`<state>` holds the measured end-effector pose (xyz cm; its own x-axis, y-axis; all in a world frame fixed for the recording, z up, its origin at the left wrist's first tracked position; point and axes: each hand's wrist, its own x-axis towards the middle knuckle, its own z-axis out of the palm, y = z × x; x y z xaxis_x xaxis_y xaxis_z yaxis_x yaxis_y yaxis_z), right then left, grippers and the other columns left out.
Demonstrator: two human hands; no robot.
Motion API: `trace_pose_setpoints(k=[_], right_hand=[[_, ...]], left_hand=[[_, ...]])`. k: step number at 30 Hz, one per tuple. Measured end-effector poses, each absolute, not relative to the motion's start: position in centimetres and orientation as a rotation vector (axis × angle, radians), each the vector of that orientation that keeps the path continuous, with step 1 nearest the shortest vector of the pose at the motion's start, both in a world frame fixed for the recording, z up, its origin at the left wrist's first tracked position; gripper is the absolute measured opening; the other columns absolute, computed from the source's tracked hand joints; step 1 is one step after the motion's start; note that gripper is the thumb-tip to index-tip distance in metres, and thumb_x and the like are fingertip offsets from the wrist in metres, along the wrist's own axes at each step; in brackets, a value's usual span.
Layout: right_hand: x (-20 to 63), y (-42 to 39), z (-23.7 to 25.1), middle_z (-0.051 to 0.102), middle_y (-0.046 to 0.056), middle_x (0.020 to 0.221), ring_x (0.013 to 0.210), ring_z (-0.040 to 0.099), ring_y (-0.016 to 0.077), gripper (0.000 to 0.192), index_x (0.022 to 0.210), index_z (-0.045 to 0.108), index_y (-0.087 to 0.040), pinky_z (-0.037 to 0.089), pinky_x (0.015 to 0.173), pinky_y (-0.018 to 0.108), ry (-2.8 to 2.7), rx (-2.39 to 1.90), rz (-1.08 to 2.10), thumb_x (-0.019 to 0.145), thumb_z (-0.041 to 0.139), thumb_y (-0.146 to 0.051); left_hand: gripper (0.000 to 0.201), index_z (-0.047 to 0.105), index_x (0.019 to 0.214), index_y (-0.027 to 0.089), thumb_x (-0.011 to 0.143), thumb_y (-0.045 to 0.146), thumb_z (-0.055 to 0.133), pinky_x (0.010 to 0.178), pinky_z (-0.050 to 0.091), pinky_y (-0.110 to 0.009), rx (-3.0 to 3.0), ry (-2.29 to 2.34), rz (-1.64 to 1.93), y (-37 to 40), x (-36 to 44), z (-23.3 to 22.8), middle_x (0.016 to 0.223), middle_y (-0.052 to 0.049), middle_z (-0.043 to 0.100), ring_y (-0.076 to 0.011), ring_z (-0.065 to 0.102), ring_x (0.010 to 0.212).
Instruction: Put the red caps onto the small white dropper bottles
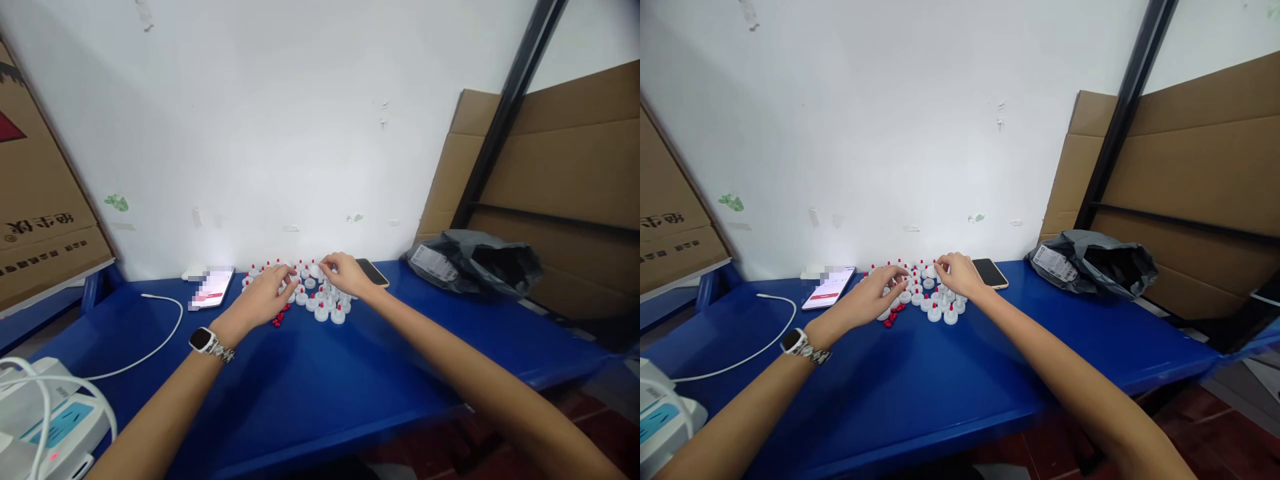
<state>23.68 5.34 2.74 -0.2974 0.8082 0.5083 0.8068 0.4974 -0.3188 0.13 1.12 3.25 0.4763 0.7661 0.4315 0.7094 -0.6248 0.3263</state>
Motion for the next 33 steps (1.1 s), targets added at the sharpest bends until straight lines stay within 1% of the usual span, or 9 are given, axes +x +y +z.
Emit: trace_pose_setpoints(k=[5,9,12,14,16,19,25,30,33], right_hand=[[22.5,6.4,1.9,0.070,0.005,0.085,0.088,0.057,0.0209,0.025,0.084,0.071,-0.020,0.032,0.081,0.032,-2.331,-1.337,-0.056,0.092,0.049,-0.030],[21.6,7.1,1.4,0.069,0.006,0.078,0.089,0.057,0.0238,0.025,0.075,0.069,-0.019,0.029,0.083,0.036,-2.456,-1.396,-0.068,0.089,0.052,-0.030],[21.4,7.6,1.1,0.069,0.006,0.075,0.088,0.057,0.0238,0.030,0.072,0.067,-0.018,0.027,0.083,0.037,-2.483,-1.426,-0.060,0.091,0.050,-0.032],[21.4,7.6,1.0,0.069,0.006,0.075,0.087,0.057,0.0231,0.033,0.074,0.068,-0.018,0.027,0.083,0.037,-2.467,-1.426,-0.048,0.093,0.048,-0.035],[21.8,7.2,1.1,0.069,0.005,0.076,0.085,0.057,0.0219,0.033,0.080,0.070,-0.019,0.027,0.082,0.036,-2.422,-1.424,-0.019,0.094,0.047,-0.039],[22.7,5.8,1.3,0.069,0.003,0.078,0.084,0.057,0.0203,0.031,0.090,0.070,-0.021,0.027,0.083,0.035,-2.297,-1.406,0.033,0.096,0.045,-0.037],[24.7,1.1,0.6,0.067,0.001,0.078,0.083,0.056,0.0187,0.019,0.089,0.066,-0.020,0.029,0.084,0.034,-2.153,-1.277,0.088,0.093,0.052,-0.033],[25.2,-1.9,0.0,0.063,-0.001,0.071,0.081,0.056,0.0177,0.015,0.093,0.064,-0.021,0.030,0.084,0.033,-2.179,-1.255,0.118,0.089,0.059,-0.034],[25.4,-2.2,-0.1,0.064,-0.002,0.071,0.080,0.056,0.0171,0.014,0.095,0.063,-0.021,0.030,0.083,0.033,-2.173,-1.288,0.144,0.088,0.060,-0.032]], left_hand=[[0.027,0.061,0.103,0.022,0.098,0.037,0.040,0.091,0.046,-0.043,2.615,1.298,0.951,1.2,0.4,1.1,0.104,-0.006,0.065,-0.0247,0.059,0.101],[0.027,0.062,0.102,0.022,0.098,0.037,0.040,0.092,0.045,-0.044,2.609,1.309,0.941,1.1,-0.5,0.0,0.103,-0.006,0.064,-0.0247,0.058,0.101],[0.027,0.062,0.102,0.021,0.098,0.038,0.040,0.093,0.045,-0.044,2.591,1.324,0.904,1.1,-0.9,0.0,0.104,-0.006,0.064,-0.0248,0.057,0.102],[0.027,0.062,0.102,0.021,0.098,0.038,0.041,0.092,0.044,-0.043,2.582,1.338,0.884,1.0,-1.0,0.1,0.103,-0.006,0.065,-0.0248,0.057,0.102],[0.027,0.061,0.101,0.021,0.098,0.038,0.041,0.091,0.044,-0.043,2.574,1.350,0.874,1.0,-1.0,0.2,0.103,-0.006,0.065,-0.0245,0.057,0.101],[0.027,0.061,0.099,0.021,0.098,0.038,0.040,0.090,0.044,-0.042,2.571,1.337,0.879,0.8,-0.9,0.3,0.101,-0.006,0.065,-0.0241,0.057,0.100],[0.025,0.062,0.099,0.022,0.097,0.037,0.043,0.090,0.044,-0.041,2.583,1.252,0.906,0.2,0.1,0.2,0.101,-0.005,0.065,-0.0238,0.057,0.100],[0.025,0.062,0.101,0.022,0.098,0.037,0.043,0.092,0.044,-0.041,2.623,1.160,0.916,-0.4,1.4,-0.2,0.103,-0.005,0.064,-0.0230,0.056,0.100],[0.025,0.062,0.100,0.022,0.098,0.036,0.043,0.091,0.044,-0.041,2.638,1.141,0.913,-0.6,1.8,-0.2,0.102,-0.006,0.063,-0.0229,0.057,0.099]])
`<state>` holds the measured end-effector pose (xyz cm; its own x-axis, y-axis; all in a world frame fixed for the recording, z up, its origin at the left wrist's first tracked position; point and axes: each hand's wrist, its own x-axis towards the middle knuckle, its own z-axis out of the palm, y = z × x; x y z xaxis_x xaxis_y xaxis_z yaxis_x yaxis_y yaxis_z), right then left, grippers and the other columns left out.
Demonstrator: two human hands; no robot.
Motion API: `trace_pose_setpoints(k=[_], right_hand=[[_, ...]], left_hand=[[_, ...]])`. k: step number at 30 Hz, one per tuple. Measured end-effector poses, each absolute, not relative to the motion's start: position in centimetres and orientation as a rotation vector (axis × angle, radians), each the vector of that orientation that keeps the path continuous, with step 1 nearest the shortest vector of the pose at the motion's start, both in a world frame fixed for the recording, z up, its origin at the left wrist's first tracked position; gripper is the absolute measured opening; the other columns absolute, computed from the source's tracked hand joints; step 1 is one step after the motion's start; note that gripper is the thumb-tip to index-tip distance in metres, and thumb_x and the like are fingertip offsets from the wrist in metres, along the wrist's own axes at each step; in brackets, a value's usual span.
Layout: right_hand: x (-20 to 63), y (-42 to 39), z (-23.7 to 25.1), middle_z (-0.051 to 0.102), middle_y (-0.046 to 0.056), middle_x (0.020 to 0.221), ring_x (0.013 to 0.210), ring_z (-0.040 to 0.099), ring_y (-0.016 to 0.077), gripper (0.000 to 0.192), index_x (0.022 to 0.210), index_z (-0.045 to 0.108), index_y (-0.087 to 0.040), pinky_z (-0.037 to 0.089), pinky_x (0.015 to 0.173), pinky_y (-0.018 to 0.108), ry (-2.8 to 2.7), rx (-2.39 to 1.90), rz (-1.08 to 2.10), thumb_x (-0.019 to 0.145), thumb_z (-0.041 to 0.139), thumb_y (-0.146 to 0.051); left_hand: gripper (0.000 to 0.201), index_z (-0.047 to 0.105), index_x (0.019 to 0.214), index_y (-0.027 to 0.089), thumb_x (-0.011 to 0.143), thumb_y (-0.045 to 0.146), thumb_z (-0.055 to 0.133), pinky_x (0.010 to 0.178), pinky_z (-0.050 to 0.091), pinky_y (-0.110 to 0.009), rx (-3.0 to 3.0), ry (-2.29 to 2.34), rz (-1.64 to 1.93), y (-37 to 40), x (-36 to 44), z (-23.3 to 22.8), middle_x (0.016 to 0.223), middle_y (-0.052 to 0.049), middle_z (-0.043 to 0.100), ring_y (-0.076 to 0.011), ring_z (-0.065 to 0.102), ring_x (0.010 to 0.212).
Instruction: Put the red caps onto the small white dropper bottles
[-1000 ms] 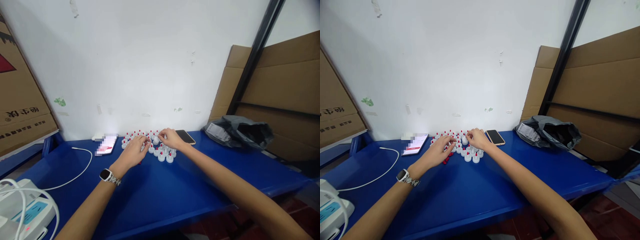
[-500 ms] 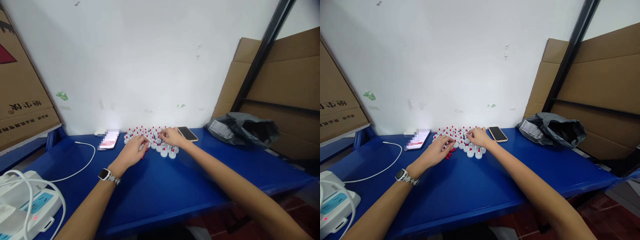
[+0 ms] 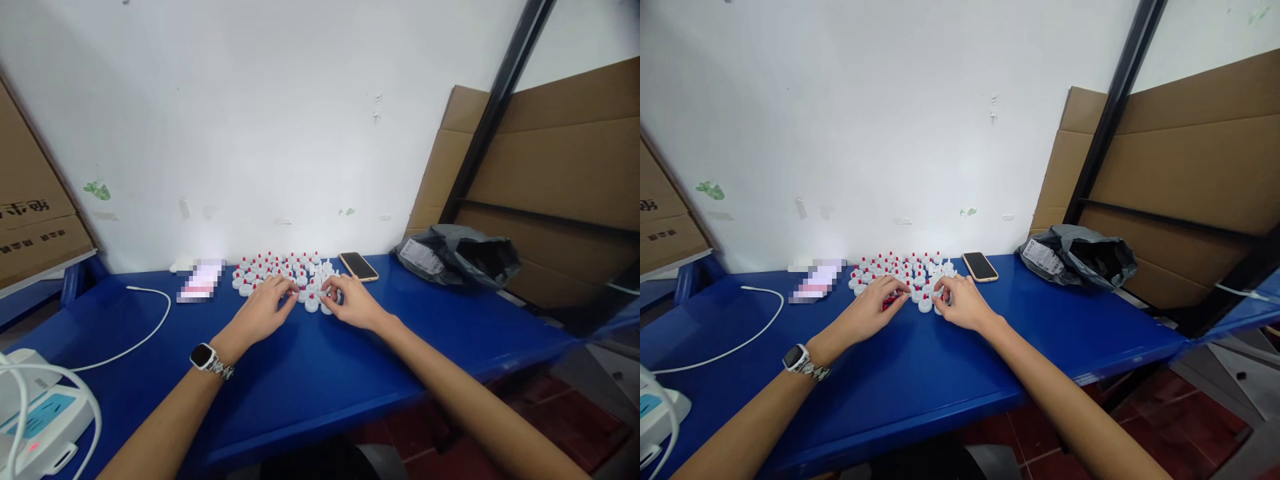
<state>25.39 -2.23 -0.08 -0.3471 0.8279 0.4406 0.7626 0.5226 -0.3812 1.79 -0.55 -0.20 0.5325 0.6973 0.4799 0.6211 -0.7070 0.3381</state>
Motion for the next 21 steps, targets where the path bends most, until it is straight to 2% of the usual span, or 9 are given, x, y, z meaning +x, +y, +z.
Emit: trace_pose_setpoints(k=[4,9,12,15,18,21], right_hand=[[25.2,-0.9,0.0,0.066,0.000,0.073,0.081,0.056,0.0188,0.017,0.094,0.066,-0.020,0.030,0.081,0.033,-2.119,-1.409,0.087,0.086,0.061,-0.034],[24.1,0.7,0.6,0.068,0.001,0.072,0.080,0.057,0.0184,0.011,0.076,0.068,-0.019,0.030,0.083,0.035,-2.147,-1.459,0.091,0.083,0.062,-0.026],[23.0,0.4,1.5,0.070,0.001,0.074,0.079,0.059,0.0173,0.012,0.077,0.069,-0.019,0.034,0.083,0.034,-2.037,-1.371,0.134,0.084,0.061,-0.024],[21.2,-0.5,2.5,0.071,0.001,0.078,0.074,0.059,0.0151,0.011,0.081,0.069,-0.018,0.040,0.074,0.029,-1.918,-1.197,0.299,0.085,0.061,-0.025],[19.1,-0.9,2.9,0.071,0.001,0.079,0.071,0.060,0.0131,0.012,0.084,0.068,-0.017,0.043,0.068,0.025,-1.886,-1.029,0.495,0.086,0.060,-0.025],[17.5,-0.4,2.4,0.070,0.002,0.080,0.072,0.059,0.0129,0.016,0.089,0.067,-0.017,0.043,0.070,0.026,-1.921,-1.015,0.485,0.090,0.054,-0.025]], left_hand=[[0.022,0.062,0.099,0.022,0.097,0.035,0.044,0.092,0.044,-0.041,2.642,1.139,0.904,-0.5,1.9,-0.2,0.102,-0.005,0.063,-0.0221,0.057,0.099],[0.023,0.061,0.102,0.022,0.097,0.036,0.044,0.092,0.044,-0.041,2.635,1.169,0.908,-0.5,1.5,-0.3,0.103,-0.005,0.063,-0.0224,0.057,0.100],[0.025,0.058,0.112,0.023,0.096,0.039,0.047,0.097,0.043,-0.042,2.619,1.184,0.991,-0.6,1.4,0.0,0.111,-0.006,0.061,-0.0235,0.055,0.108],[0.036,0.052,0.124,0.024,0.094,0.043,0.052,0.101,0.041,-0.043,2.596,1.169,1.081,-0.7,1.2,0.3,0.121,-0.007,0.059,-0.0251,0.052,0.115],[0.035,0.053,0.121,0.023,0.095,0.046,0.048,0.094,0.045,-0.042,2.566,1.161,1.003,-0.7,0.4,0.4,0.113,-0.007,0.062,-0.0248,0.057,0.105],[0.035,0.055,0.114,0.021,0.098,0.048,0.039,0.087,0.047,-0.040,2.533,1.221,0.909,-0.4,-1.3,0.3,0.103,-0.007,0.063,-0.0238,0.059,0.095]])
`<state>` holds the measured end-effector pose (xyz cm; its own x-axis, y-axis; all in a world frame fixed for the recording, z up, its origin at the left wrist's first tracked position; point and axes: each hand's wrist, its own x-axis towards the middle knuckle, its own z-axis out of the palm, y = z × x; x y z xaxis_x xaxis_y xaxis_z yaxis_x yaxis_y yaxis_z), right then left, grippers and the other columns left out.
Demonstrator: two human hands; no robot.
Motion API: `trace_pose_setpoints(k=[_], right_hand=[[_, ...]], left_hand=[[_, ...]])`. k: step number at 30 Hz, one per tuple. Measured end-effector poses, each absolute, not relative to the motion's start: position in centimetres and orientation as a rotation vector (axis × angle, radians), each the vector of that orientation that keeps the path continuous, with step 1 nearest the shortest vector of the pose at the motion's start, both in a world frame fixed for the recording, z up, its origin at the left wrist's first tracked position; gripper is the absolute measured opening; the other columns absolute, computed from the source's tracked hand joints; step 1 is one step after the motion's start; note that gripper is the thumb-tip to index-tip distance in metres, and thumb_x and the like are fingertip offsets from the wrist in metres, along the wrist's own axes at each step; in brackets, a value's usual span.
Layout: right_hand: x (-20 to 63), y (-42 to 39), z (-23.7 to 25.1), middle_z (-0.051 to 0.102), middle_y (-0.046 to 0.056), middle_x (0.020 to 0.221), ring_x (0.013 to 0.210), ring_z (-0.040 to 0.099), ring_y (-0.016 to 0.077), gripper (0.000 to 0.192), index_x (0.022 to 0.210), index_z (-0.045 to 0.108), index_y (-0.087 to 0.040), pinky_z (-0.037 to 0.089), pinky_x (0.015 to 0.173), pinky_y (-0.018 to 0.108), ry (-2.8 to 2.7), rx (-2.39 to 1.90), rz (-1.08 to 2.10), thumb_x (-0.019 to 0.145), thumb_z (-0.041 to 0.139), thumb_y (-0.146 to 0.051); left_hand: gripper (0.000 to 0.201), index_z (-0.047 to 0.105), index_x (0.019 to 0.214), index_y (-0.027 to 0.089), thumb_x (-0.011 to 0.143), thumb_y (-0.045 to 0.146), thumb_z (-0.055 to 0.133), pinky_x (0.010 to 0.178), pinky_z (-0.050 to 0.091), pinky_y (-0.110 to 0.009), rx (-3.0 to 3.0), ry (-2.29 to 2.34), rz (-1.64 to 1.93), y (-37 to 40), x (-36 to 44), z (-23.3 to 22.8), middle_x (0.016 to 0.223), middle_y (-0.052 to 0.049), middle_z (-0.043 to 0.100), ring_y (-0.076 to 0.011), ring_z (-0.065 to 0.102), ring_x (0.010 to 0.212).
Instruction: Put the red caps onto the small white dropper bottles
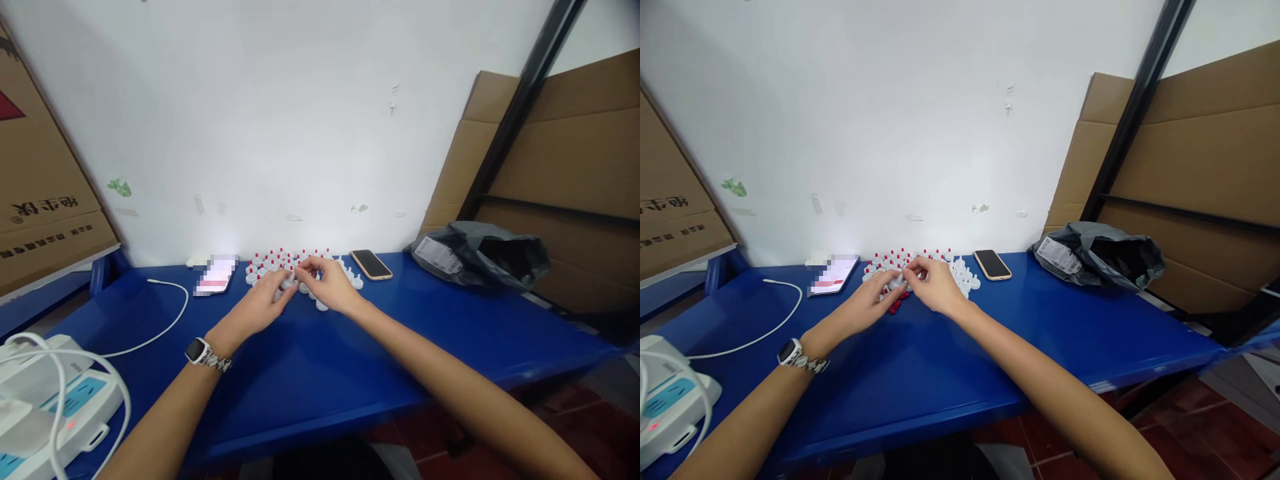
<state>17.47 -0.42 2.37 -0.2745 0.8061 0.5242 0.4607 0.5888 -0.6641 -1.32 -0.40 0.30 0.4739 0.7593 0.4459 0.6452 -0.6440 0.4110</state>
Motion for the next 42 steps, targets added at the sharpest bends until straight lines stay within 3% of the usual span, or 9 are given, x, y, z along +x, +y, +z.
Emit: trace_pose_setpoints(k=[5,10,16,22,28,31,35,38,42], right_hand=[[16.7,0.7,0.7,0.068,0.006,0.089,0.091,0.056,0.0220,0.013,0.091,0.067,-0.018,0.035,0.086,0.038,-2.354,-1.095,-0.008,0.088,0.056,-0.023],[16.4,1.6,-0.1,0.066,0.013,0.097,0.101,0.050,0.0285,0.017,0.094,0.068,-0.016,0.030,0.090,0.044,-2.619,-1.147,-0.366,0.090,0.057,-0.028],[16.5,2.1,-0.4,0.065,0.014,0.100,0.102,0.049,0.0283,0.019,0.095,0.066,-0.015,0.029,0.090,0.043,-2.650,-1.172,-0.394,0.095,0.051,-0.026],[18.1,1.6,-0.1,0.062,0.013,0.103,0.103,0.047,0.0294,0.022,0.099,0.065,-0.017,0.030,0.089,0.044,-2.617,-1.157,-0.405,0.090,0.059,-0.036],[18.3,1.3,-0.6,0.061,0.015,0.105,0.105,0.046,0.0287,0.017,0.097,0.066,-0.015,0.031,0.090,0.044,-2.632,-1.172,-0.433,0.092,0.055,-0.028],[18.4,1.1,-0.3,0.064,0.012,0.100,0.103,0.049,0.0269,0.014,0.092,0.064,-0.016,0.032,0.092,0.044,-2.531,-1.142,-0.279,0.090,0.056,-0.026],[18.7,1.0,0.0,0.067,0.004,0.083,0.082,0.059,0.0177,0.009,0.089,0.061,-0.017,0.043,0.081,0.035,-2.123,-1.033,0.361,0.088,0.055,-0.025],[18.7,0.9,-0.3,0.067,0.003,0.077,0.069,0.061,0.0141,0.019,0.086,0.061,-0.018,0.046,0.066,0.028,-1.778,-0.889,0.865,0.086,0.061,-0.037],[18.8,0.2,-1.0,0.065,0.000,0.068,0.061,0.057,0.0121,0.034,0.081,0.063,-0.018,0.044,0.060,0.025,-1.620,-0.784,1.075,0.077,0.070,-0.050]], left_hand=[[0.033,0.053,0.097,0.019,0.100,0.045,0.033,0.088,0.045,-0.041,2.561,1.346,0.881,0.0,-3.7,0.1,0.097,-0.007,0.061,-0.0243,0.056,0.094],[0.029,0.052,0.090,0.021,0.099,0.042,0.034,0.081,0.045,-0.038,2.561,1.357,0.823,-0.1,-3.5,-0.1,0.095,-0.007,0.061,-0.0234,0.056,0.090],[0.031,0.053,0.091,0.021,0.099,0.043,0.034,0.080,0.045,-0.038,2.556,1.341,0.809,-0.1,-3.2,-0.5,0.093,-0.006,0.062,-0.0230,0.055,0.089],[0.032,0.052,0.092,0.021,0.099,0.045,0.033,0.083,0.045,-0.039,2.579,1.322,0.810,-0.3,-2.8,-0.5,0.092,-0.006,0.061,-0.0230,0.054,0.090],[0.031,0.050,0.090,0.021,0.100,0.044,0.032,0.082,0.045,-0.039,2.587,1.305,0.765,-0.2,-2.5,-0.7,0.090,-0.005,0.059,-0.0229,0.055,0.089],[0.031,0.052,0.096,0.021,0.100,0.044,0.032,0.086,0.045,-0.040,2.581,1.292,0.771,-0.4,-2.3,-0.7,0.097,-0.007,0.061,-0.0239,0.055,0.095],[0.030,0.052,0.099,0.020,0.101,0.043,0.031,0.088,0.044,-0.042,2.601,1.274,0.776,-1.1,-1.7,-0.3,0.099,-0.007,0.060,-0.0243,0.054,0.098],[0.029,0.051,0.099,0.021,0.101,0.041,0.030,0.088,0.045,-0.042,2.639,1.257,0.744,-1.8,-1.0,-0.1,0.099,-0.007,0.059,-0.0243,0.053,0.096],[0.028,0.050,0.101,0.021,0.102,0.039,0.028,0.087,0.046,-0.042,2.691,1.214,0.718,-2.3,-0.3,-0.2,0.100,-0.007,0.058,-0.0238,0.054,0.096]])
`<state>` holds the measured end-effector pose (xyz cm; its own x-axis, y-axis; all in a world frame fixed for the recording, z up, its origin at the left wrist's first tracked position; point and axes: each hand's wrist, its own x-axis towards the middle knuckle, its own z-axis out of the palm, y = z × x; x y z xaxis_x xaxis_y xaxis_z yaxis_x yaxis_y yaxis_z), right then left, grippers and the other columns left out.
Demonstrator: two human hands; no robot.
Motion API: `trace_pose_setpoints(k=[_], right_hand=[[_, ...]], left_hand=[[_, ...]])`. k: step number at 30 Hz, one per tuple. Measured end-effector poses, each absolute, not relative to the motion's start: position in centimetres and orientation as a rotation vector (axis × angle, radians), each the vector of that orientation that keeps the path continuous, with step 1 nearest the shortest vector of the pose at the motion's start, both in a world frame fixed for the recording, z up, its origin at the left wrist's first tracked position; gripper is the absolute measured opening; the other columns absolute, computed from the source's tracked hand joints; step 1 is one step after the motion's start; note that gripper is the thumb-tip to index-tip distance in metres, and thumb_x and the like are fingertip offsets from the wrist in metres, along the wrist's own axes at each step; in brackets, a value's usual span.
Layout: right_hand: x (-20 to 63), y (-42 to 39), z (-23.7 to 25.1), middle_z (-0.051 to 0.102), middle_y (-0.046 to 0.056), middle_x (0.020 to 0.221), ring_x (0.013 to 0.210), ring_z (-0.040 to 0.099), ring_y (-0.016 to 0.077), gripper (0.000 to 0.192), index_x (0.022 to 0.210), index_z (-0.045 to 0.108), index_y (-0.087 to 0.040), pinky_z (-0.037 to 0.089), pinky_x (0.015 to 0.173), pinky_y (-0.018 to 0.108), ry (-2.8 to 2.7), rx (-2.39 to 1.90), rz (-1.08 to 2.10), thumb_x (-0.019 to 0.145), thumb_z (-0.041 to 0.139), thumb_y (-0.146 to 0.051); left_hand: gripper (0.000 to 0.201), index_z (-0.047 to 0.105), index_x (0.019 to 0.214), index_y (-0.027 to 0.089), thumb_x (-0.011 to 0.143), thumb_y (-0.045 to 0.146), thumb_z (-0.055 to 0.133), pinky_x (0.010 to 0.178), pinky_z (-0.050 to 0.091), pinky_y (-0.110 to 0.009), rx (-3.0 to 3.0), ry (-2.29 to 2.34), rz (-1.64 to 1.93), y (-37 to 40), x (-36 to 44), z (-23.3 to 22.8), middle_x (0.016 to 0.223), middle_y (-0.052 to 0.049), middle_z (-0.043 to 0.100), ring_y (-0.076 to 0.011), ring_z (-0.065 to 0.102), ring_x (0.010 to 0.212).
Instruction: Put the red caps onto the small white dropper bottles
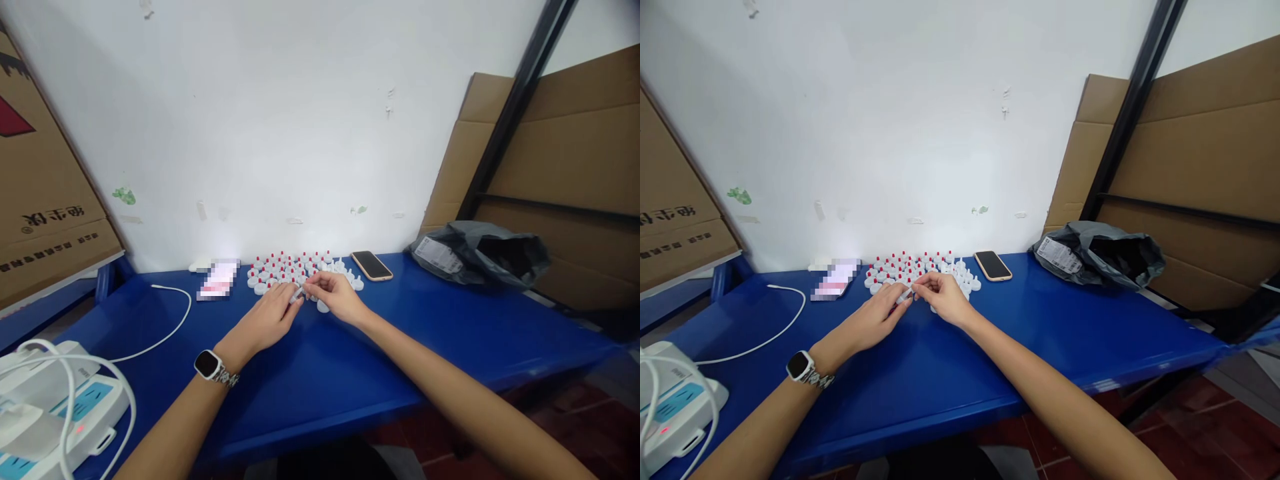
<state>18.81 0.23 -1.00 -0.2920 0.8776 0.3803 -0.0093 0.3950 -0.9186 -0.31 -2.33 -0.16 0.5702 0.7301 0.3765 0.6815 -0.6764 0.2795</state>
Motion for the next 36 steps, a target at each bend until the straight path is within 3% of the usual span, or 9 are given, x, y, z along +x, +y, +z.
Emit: trace_pose_setpoints(k=[9,12,14,16,20,26,30,36], right_hand=[[19.7,-1.0,-0.5,0.066,0.001,0.070,0.063,0.059,0.0129,0.037,0.078,0.064,-0.018,0.046,0.062,0.026,-1.598,-0.737,1.147,0.073,0.074,-0.053],[20.0,-1.3,-0.2,0.064,0.000,0.069,0.061,0.058,0.0124,0.038,0.077,0.062,-0.019,0.045,0.060,0.026,-1.568,-0.729,1.147,0.072,0.075,-0.054],[20.2,-1.4,0.0,0.062,-0.001,0.067,0.060,0.055,0.0117,0.039,0.076,0.059,-0.020,0.045,0.059,0.026,-1.531,-0.721,1.135,0.071,0.075,-0.055],[20.4,-1.4,0.2,0.059,-0.002,0.066,0.059,0.053,0.0112,0.040,0.074,0.055,-0.021,0.043,0.058,0.025,-1.508,-0.713,1.123,0.071,0.075,-0.056],[20.8,-1.4,0.5,0.055,-0.003,0.064,0.056,0.048,0.0101,0.043,0.070,0.050,-0.021,0.039,0.054,0.025,-1.554,-0.722,1.123,0.070,0.075,-0.056],[22.2,-0.8,1.5,0.057,-0.002,0.067,0.057,0.050,0.0107,0.036,0.074,0.050,-0.020,0.040,0.056,0.025,-1.697,-0.728,1.049,0.078,0.069,-0.051],[24.6,2.9,2.4,0.060,-0.001,0.069,0.062,0.054,0.0120,0.023,0.079,0.055,-0.020,0.042,0.059,0.025,-1.691,-0.866,0.625,0.084,0.061,-0.041],[27.6,11.3,1.4,0.067,0.002,0.076,0.069,0.060,0.0125,0.010,0.083,0.061,-0.016,0.043,0.064,0.023,-1.790,-1.411,0.152,0.082,0.052,-0.020]], left_hand=[[0.027,0.050,0.098,0.020,0.102,0.039,0.030,0.086,0.048,-0.042,2.762,1.095,0.708,-3.4,0.8,0.2,0.096,-0.007,0.059,-0.0233,0.056,0.094],[0.028,0.049,0.112,0.020,0.102,0.039,0.031,0.088,0.050,-0.043,2.685,1.090,0.784,-3.5,1.4,0.0,0.106,-0.010,0.061,-0.0241,0.060,0.099],[0.038,0.037,0.133,0.019,0.102,0.039,0.032,0.096,0.048,-0.046,2.626,1.106,0.842,-3.5,1.9,0.0,0.127,-0.016,0.056,-0.0261,0.058,0.114],[0.051,0.020,0.147,0.019,0.102,0.040,0.033,0.106,0.043,-0.049,2.608,1.108,0.865,-3.3,2.3,-0.1,0.147,-0.019,0.041,-0.0279,0.048,0.131],[0.060,0.008,0.153,0.021,0.102,0.041,0.032,0.115,0.033,-0.049,2.611,1.075,0.804,-3.2,2.9,-0.2,0.156,-0.018,0.029,-0.0266,0.034,0.143],[0.063,0.013,0.153,0.020,0.100,0.046,0.035,0.114,0.035,-0.048,2.591,1.098,0.819,-2.1,3.6,0.5,0.151,-0.017,0.038,-0.0286,0.037,0.141],[0.072,0.015,0.152,0.014,0.096,0.050,0.043,0.106,0.041,-0.049,2.613,1.210,0.904,0.6,4.3,1.2,0.134,-0.018,0.051,-0.0307,0.051,0.126],[0.032,0.054,0.121,0.018,0.099,0.036,0.038,0.096,0.045,-0.046,2.701,1.239,1.006,2.3,5.9,0.2,0.114,-0.011,0.058,-0.0273,0.054,0.109]])
